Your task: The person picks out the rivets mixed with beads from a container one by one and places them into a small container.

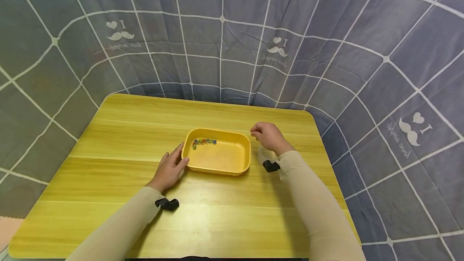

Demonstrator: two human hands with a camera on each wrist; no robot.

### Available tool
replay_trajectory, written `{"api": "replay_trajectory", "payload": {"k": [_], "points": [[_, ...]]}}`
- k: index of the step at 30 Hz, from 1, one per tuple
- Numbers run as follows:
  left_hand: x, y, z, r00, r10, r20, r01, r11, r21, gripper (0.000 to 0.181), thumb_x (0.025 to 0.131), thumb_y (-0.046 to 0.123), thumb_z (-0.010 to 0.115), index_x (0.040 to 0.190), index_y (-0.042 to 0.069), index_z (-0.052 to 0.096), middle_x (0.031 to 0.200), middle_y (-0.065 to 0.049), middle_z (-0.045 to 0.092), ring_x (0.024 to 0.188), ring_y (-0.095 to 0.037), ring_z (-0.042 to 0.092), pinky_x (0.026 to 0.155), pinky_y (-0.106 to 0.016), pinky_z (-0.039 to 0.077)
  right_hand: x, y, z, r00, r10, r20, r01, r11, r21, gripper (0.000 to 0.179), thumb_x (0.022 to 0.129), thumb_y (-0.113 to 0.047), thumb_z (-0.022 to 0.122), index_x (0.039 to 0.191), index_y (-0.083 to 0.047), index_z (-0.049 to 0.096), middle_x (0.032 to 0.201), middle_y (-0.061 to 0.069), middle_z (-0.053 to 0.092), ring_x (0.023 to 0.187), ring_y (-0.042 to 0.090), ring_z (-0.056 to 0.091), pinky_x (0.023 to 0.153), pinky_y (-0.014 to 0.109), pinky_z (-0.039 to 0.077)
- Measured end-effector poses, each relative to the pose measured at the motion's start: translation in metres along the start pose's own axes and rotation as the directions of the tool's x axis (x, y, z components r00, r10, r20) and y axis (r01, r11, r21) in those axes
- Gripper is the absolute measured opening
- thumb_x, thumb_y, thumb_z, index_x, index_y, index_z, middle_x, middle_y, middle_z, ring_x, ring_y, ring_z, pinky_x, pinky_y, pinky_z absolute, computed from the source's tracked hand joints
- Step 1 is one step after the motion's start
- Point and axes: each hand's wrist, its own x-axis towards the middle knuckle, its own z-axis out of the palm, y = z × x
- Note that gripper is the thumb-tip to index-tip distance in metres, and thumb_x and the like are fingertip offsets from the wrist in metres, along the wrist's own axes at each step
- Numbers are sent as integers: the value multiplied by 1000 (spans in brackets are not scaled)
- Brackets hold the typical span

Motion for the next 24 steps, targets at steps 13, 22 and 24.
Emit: {"api": "replay_trajectory", "payload": {"k": [13, 22, 24], "points": [[11, -8, -9, 1000, 24, 3, -24, 1000, -3, 64, 92, 59, 36, 148, 31, 20, 149, 1, 34, 138, -24, 30, 116, -49, 4, 7, -2, -2, 999, 29, -30, -30, 999, -15, 19, 95, -26, 51, 106, -20, 67, 106, -1, 66, 93, 17, 61, 80, 35, 53], [12, -9, -7, 1000, 21, 3, -21, 1000, -2, 61, 93, 55, 38, 147, 33, 20, 149, 0, 34, 138, -24, 30, 116, -48, 4, 2, 2, -3, 999, 35, -41, -36, 999, -23, 22, 94, -28, 54, 109, -19, 67, 111, 1, 66, 98, 19, 60, 84, 38, 53], [12, -9, -7, 1000, 15, 3, -15, 1000, 4, 62, 93, 58, 37, 147, 34, 20, 148, 1, 35, 138, -22, 30, 116, -48, 4, 1, 4, -3, 998, 39, -39, -39, 999, -13, 23, 94, -28, 54, 110, -19, 67, 111, 1, 65, 99, 20, 60, 85, 39, 52]]}}
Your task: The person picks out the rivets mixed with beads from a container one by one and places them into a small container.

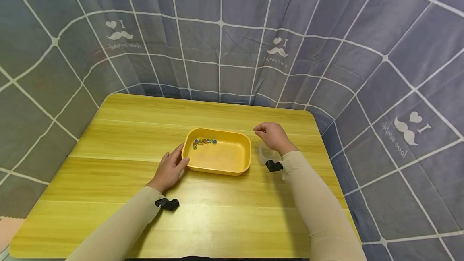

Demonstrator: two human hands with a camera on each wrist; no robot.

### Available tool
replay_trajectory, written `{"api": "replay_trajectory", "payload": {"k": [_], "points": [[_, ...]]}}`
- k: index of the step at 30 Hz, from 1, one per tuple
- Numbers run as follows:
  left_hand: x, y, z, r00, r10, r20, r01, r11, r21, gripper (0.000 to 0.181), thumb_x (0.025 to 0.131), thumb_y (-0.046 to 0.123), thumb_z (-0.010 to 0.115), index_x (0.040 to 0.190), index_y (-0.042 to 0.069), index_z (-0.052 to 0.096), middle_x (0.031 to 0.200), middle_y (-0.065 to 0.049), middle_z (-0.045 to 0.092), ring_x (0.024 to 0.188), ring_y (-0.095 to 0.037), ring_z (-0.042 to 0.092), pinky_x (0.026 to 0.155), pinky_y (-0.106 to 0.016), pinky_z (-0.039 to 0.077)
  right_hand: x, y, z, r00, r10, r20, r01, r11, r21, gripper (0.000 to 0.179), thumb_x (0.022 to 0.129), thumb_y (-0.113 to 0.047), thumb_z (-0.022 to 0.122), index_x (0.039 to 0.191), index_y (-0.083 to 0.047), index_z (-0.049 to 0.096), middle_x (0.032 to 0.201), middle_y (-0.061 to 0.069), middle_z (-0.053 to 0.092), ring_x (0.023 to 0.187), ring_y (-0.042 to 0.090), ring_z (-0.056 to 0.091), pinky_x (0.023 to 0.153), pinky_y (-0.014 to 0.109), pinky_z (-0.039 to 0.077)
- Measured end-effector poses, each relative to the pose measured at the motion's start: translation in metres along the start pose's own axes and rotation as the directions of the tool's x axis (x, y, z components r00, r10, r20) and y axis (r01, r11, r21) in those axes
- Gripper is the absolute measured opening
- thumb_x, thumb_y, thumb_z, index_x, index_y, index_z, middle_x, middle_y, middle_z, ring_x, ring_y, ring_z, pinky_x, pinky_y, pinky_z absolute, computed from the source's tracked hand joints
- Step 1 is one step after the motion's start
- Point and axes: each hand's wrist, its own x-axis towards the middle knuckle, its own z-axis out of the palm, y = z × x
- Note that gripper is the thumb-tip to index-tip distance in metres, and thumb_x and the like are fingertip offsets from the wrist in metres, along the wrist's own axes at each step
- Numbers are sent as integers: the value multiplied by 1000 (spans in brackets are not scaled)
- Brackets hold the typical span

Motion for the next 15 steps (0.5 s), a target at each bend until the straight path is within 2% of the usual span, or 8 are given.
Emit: {"api": "replay_trajectory", "payload": {"k": [8, 15], "points": [[-8, -10, -14, 999, 28, 35, -28, 1000, 9, 63, 93, 59, 35, 148, 33, 19, 149, -1, 34, 138, -25, 30, 116, -49, 4, -16, -13, 13, 997, 83, 4, -83, 996, 40, 23, 95, -29, 51, 111, -21, 65, 112, 0, 64, 97, 20, 61, 85, 39, 53], [-16, -19, -25, 998, 46, 53, -46, 999, 6, 63, 92, 60, 36, 147, 34, 19, 149, 1, 33, 139, -23, 29, 116, -48, 4, -33, -25, 23, 994, 110, -17, -109, 993, 48, 24, 97, -26, 48, 113, -20, 64, 111, 0, 65, 97, 19, 62, 83, 38, 53]]}}
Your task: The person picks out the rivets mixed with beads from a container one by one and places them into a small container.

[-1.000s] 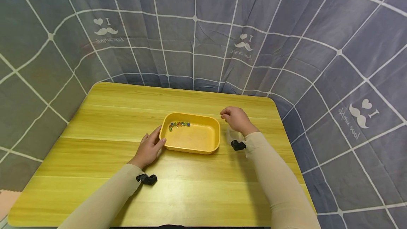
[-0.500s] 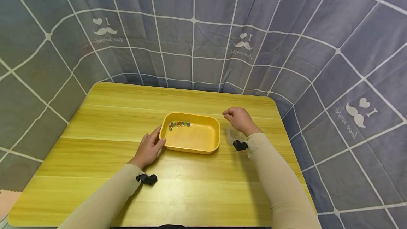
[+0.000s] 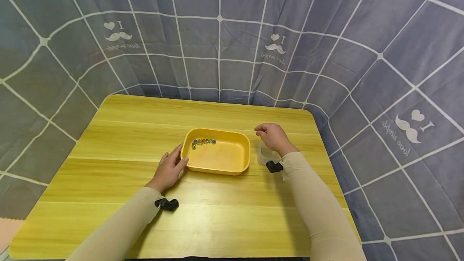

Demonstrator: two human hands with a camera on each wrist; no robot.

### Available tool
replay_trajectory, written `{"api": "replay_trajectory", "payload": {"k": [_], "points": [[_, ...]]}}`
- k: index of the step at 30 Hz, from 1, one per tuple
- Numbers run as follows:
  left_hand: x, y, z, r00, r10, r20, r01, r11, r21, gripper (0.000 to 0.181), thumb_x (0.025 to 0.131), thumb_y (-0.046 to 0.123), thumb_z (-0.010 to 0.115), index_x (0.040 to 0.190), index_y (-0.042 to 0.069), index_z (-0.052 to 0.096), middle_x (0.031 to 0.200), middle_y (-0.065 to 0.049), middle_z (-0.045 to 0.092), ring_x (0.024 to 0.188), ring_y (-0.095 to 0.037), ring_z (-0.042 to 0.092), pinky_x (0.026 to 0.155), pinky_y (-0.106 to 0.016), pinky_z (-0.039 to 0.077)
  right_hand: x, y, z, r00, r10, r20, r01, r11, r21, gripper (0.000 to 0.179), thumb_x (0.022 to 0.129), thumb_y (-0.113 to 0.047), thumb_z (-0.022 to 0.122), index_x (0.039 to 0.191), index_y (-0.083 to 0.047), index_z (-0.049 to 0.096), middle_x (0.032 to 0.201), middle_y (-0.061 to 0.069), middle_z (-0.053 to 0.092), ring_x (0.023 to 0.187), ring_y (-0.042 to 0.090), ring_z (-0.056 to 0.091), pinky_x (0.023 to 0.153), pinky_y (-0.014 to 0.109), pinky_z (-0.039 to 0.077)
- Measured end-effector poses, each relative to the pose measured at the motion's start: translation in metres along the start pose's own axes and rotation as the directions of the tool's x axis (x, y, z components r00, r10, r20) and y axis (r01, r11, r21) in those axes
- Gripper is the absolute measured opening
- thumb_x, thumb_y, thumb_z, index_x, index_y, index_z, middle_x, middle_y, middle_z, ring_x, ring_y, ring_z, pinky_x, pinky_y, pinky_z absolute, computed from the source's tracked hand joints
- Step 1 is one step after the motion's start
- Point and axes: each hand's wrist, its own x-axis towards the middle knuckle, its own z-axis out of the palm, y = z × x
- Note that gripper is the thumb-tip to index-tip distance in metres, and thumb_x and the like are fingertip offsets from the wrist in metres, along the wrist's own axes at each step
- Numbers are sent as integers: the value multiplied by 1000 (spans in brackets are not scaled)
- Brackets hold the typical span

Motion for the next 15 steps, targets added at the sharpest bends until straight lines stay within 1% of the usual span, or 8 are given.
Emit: {"api": "replay_trajectory", "payload": {"k": [8, 12, 15], "points": [[-3, 4, -1, 1000, 1, -7, -1, 1000, -1, 60, 94, 51, 40, 147, 33, 20, 149, 3, 34, 138, -22, 30, 116, -48, 4, -4, 2, 0, 1000, -5, 4, 5, 1000, 7, 23, 97, -26, 48, 112, -19, 65, 108, 1, 67, 94, 19, 62, 80, 37, 53], [-5, 6, -1, 1000, -9, -4, 9, 1000, 7, 60, 94, 53, 39, 147, 30, 22, 148, 0, 35, 138, -25, 29, 116, -48, 5, -5, 3, 0, 1000, -2, 0, 2, 1000, -9, 23, 96, -27, 50, 112, -19, 65, 104, 2, 68, 90, 19, 62, 77, 35, 53], [-6, 8, -2, 1000, -18, 2, 18, 1000, 9, 59, 94, 53, 40, 146, 27, 27, 147, -2, 38, 139, -26, 29, 116, -47, 5, -6, 3, 0, 1000, -5, -1, 5, 1000, -5, 23, 96, -27, 50, 111, -19, 65, 102, 3, 68, 89, 19, 62, 76, 35, 53]]}}
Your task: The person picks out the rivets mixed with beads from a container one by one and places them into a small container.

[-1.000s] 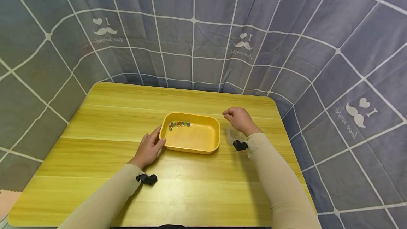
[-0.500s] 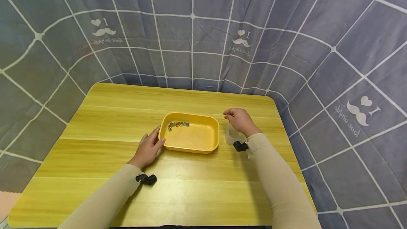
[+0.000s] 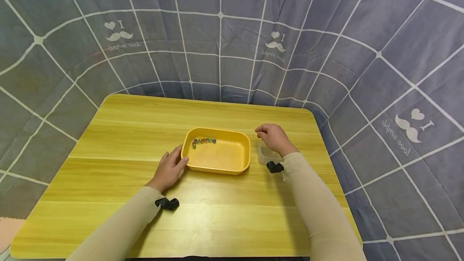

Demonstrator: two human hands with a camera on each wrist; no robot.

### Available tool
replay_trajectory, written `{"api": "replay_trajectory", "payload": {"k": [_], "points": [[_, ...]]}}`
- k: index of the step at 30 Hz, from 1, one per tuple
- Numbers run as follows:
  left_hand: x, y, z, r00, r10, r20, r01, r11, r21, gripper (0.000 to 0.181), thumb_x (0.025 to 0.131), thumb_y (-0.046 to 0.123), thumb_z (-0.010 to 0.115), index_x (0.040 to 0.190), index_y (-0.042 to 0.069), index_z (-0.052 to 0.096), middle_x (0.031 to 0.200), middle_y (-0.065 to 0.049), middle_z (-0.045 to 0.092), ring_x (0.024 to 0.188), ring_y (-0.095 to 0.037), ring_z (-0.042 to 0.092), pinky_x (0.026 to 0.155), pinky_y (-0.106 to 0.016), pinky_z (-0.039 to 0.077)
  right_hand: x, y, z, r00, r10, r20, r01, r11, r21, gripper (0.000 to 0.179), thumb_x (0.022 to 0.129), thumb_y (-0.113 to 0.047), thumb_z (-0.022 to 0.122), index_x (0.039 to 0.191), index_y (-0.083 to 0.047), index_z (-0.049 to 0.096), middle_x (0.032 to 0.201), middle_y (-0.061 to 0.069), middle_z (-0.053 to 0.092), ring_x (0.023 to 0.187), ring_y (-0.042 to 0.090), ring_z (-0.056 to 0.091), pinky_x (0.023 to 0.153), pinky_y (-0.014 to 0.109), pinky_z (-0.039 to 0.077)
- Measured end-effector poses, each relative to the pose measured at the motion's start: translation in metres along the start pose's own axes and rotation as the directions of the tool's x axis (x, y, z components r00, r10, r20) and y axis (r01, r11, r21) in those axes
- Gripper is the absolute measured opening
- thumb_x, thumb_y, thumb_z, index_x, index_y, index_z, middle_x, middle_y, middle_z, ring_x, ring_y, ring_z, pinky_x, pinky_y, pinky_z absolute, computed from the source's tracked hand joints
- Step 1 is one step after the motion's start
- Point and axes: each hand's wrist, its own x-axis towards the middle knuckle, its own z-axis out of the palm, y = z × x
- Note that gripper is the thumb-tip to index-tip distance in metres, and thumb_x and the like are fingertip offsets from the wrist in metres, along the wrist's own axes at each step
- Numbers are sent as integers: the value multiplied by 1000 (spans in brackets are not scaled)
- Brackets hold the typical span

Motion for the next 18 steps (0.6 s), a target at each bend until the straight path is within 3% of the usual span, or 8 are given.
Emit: {"api": "replay_trajectory", "payload": {"k": [6, 18], "points": [[-2, 0, 0, 1000, 0, 19, 1, 1000, -5, 64, 93, 59, 34, 145, 22, 32, 146, -3, 39, 140, -26, 26, 117, -46, 4, -2, 1, 1, 1000, -4, 1, 4, 1000, 17, 22, 95, -28, 51, 110, -19, 66, 101, 3, 68, 91, 19, 62, 77, 35, 53], [-5, -4, -1, 1000, 11, 13, -11, 1000, 8, 61, 94, 54, 39, 145, 21, 32, 146, -5, 39, 139, -29, 27, 116, -47, 5, -5, 3, 10, 999, 23, -24, -23, 1000, 15, 22, 96, -30, 50, 109, -21, 66, 100, 2, 68, 86, 19, 60, 72, 33, 52]]}}
